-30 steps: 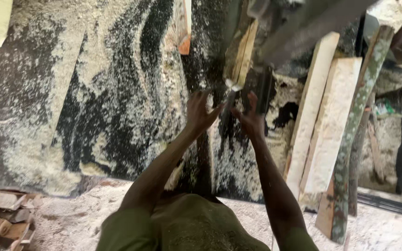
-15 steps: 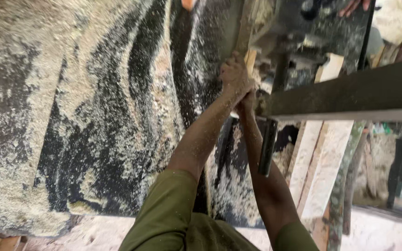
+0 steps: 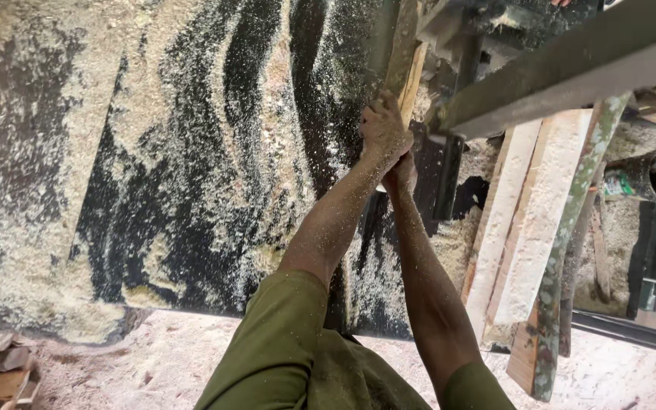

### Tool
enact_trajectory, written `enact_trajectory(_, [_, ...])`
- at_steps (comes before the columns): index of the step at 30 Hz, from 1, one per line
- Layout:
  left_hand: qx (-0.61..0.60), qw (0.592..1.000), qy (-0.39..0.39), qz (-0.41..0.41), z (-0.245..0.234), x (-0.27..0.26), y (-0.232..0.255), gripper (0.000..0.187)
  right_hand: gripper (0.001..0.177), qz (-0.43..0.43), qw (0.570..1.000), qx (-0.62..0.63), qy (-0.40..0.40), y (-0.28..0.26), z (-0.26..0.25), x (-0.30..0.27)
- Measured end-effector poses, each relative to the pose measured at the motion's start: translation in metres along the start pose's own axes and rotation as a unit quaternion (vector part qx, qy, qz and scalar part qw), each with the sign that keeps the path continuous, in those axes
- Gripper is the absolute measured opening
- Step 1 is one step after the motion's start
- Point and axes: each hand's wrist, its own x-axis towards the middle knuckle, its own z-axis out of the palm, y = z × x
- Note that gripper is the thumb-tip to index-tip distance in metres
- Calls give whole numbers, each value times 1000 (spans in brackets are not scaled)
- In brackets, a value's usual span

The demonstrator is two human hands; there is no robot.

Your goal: The person uses a band saw to cut various pieces of wood, feeding them through the blade and then stacking the cut pieces to the side.

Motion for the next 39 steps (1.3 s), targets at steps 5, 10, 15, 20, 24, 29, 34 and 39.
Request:
enact_trajectory(5, [-5,1000,-8,4,-5,-42,-8,106,96,33,999,-18,14,13,7,-43])
enact_trajectory(10, [-3,999,-40,-12,-1,-86,-17,104,95,44,998,-36,21,27,20,-89])
enact_trajectory(15, [-22,1000,-18,2,6,-142,-34,107,90,48,998,-36,17,32,23,-147])
enact_trajectory(20, [-40,999,-23,16,-2,-198,-48,106,82,29,999,-5,18,24,14,-214])
enact_trajectory(24, [-99,994,-6,35,4,-242,-62,105,75,-15,999,38,14,16,7,-272])
enact_trajectory(29, [3,992,56,117,23,-357,-95,98,83,-67,993,82,-55,52,3,-390])
enact_trajectory(34, [-121,985,-110,60,-16,-462,-133,99,89,82,934,304,-171,148,-14,-444])
enact_trajectory(39, [-397,885,-215,-114,-6,-495,-139,102,104,130,946,262,-140,182,-45,-488])
